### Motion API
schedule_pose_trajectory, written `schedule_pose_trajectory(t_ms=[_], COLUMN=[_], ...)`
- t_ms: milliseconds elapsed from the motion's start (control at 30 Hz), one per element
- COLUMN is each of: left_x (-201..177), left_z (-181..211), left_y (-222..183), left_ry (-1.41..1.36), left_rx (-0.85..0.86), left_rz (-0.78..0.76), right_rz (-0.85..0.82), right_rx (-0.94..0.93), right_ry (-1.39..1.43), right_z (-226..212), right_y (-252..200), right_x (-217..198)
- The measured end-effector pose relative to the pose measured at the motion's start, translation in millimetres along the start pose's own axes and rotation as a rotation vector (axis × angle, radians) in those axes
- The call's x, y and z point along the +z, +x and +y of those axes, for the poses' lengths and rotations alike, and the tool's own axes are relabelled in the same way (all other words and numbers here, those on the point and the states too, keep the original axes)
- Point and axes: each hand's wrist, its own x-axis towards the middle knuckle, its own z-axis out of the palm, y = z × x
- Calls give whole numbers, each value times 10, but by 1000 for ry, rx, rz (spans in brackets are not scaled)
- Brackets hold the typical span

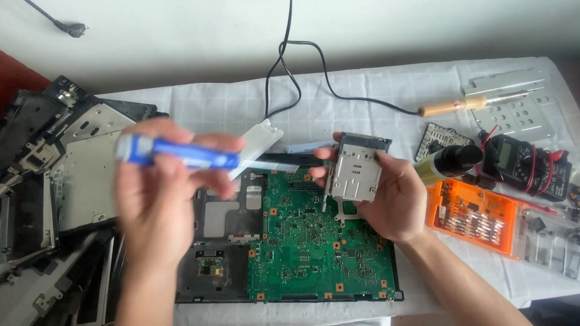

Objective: Repairing a laptop motherboard by soldering a component and using a screwdriver to secure parts.

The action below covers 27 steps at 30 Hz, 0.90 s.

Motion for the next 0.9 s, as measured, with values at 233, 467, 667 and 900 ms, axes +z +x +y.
schedule_pose_trajectory(t_ms=[233,467,667,900], left_x=[300,251,210,220], left_z=[-327,-388,-392,-405], left_y=[66,-17,-36,-44], left_ry=[-113,-115,-160,-205], left_rx=[-31,-56,-86,-116], left_rz=[75,96,223,234], right_rz=[38,-78,2,265], right_rx=[20,58,38,116], right_ry=[35,132,-281,-441], right_z=[-40,-73,14,40], right_y=[32,20,11,81], right_x=[-72,-43,-134,20])
